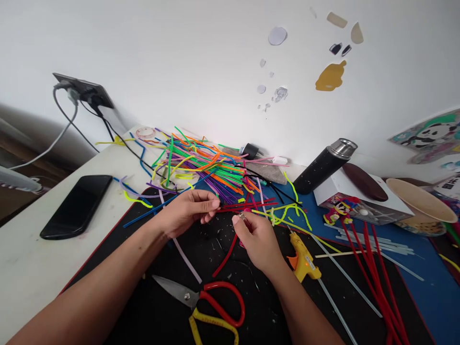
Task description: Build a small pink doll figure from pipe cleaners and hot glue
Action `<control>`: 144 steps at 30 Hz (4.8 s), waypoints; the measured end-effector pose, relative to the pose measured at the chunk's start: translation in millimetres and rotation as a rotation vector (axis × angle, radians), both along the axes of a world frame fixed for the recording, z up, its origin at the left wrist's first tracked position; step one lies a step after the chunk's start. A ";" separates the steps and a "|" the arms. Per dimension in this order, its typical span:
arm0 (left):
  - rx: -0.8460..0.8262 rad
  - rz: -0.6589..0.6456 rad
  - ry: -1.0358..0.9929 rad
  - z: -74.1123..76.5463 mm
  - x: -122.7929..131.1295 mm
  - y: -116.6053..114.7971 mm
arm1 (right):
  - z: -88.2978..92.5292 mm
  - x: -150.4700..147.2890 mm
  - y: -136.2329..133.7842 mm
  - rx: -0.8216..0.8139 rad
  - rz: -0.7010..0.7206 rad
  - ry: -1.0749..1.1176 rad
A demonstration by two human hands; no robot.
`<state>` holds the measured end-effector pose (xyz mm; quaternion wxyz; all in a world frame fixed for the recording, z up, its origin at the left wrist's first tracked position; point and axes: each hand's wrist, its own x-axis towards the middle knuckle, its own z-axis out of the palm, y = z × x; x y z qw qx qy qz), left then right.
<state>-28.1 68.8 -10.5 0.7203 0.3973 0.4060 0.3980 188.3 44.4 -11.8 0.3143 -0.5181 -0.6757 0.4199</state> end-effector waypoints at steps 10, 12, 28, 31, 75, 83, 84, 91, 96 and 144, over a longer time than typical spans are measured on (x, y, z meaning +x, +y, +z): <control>-0.035 -0.512 -0.021 -2.2 -16.8 19.2 | 3.4 -9.7 -10.6 0.054 0.129 -0.013; -0.026 -0.557 0.003 1.3 -20.9 25.6 | 4.0 -11.3 -11.5 0.050 0.144 -0.008; -0.010 -0.823 0.136 9.2 -18.0 54.4 | 3.5 -22.4 -20.7 -0.055 0.204 0.012; -0.025 -0.817 0.159 10.1 -16.3 56.0 | 4.4 -23.2 -20.1 -0.056 0.205 0.001; -0.058 -1.121 0.239 13.3 -14.6 80.2 | -6.5 -30.6 -26.5 -0.081 0.222 -0.014; -0.165 -0.894 0.234 24.1 -9.8 76.4 | -5.3 -31.2 -27.4 -0.103 0.222 -0.011; -0.175 -0.898 0.240 23.9 -9.5 76.3 | -5.4 -31.1 -27.3 -0.104 0.223 -0.012; -0.047 -1.149 0.232 14.0 -12.6 82.8 | -9.4 -30.7 -26.1 -0.124 0.235 0.001; -0.048 -1.156 0.226 8.3 -22.1 86.0 | -6.4 -27.0 -22.7 -0.177 0.302 0.076; 0.209 -0.609 0.396 29.9 -26.0 41.6 | -5.4 -4.3 -1.0 -0.263 -0.014 0.351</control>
